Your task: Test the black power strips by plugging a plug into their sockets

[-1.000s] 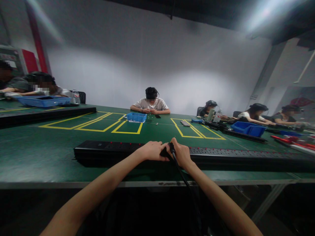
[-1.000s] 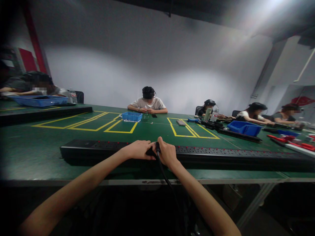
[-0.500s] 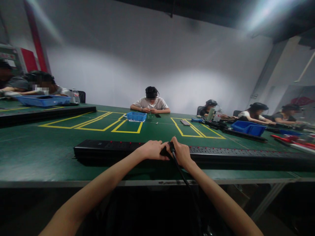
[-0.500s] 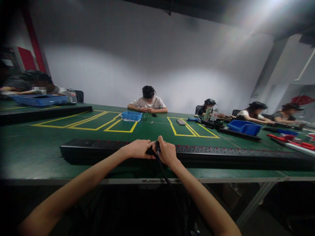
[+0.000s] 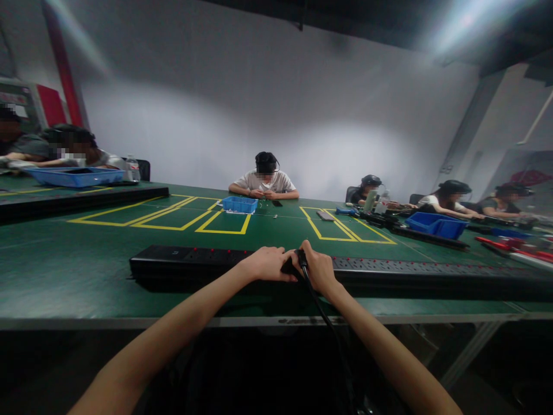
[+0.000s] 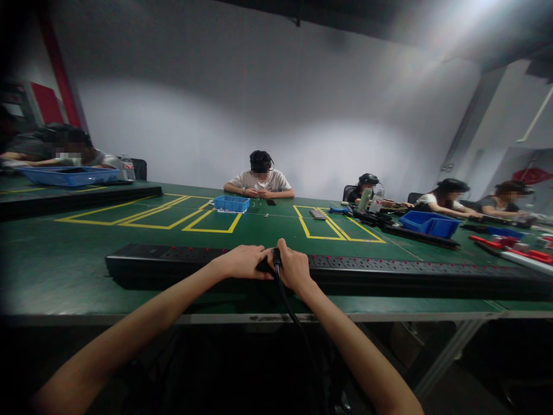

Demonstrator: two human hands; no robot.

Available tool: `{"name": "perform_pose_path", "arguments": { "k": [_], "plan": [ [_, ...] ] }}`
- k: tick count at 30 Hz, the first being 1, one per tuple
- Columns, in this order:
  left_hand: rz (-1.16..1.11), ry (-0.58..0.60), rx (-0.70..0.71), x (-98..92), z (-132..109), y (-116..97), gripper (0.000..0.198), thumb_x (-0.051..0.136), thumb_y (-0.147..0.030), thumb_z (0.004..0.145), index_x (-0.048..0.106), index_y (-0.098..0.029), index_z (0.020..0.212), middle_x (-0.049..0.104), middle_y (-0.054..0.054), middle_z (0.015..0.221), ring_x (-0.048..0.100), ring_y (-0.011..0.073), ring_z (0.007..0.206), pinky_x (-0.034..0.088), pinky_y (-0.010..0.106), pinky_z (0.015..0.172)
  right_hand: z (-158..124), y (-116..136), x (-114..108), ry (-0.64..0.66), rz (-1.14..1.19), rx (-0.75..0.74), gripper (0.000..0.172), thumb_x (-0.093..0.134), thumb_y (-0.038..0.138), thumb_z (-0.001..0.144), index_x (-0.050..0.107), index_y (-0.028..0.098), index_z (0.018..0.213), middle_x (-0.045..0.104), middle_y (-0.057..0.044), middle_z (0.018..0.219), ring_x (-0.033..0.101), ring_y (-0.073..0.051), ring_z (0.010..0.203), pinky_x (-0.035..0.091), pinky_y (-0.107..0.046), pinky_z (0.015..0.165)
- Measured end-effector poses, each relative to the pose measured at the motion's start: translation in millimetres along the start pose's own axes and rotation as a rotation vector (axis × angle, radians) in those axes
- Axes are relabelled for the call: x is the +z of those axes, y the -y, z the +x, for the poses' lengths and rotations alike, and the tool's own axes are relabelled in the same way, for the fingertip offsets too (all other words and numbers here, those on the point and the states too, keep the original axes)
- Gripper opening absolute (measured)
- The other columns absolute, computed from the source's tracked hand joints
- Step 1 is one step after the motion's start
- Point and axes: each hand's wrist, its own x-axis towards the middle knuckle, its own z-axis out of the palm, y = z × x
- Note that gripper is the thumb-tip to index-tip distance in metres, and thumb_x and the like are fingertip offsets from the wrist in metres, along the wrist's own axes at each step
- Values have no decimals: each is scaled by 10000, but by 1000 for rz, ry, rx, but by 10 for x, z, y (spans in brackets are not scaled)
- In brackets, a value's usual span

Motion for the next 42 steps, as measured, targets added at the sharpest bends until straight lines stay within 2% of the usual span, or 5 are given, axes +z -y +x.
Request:
{"name": "perform_pose_path", "arguments": {
  "k": [27,42],
  "plan": [
    [-2,1,2,-9,-1,-1,407,459,-439,860,468,-160,1157,547,80,1052,555,198,891,456,406,768,-6,-8,-4,20,-7,-4,221,375,370,867,430,177,959,620,-28,662,604,-171,642,243,-217,495],
    [1,-2,0,-15,-5,-10,408,460,-436,861,465,-160,1161,547,80,1052,556,198,890,458,406,766,-8,-4,-43,75,-20,11,197,423,313,833,419,178,976,628,-40,691,609,-179,670,255,-216,515]
  ]
}}
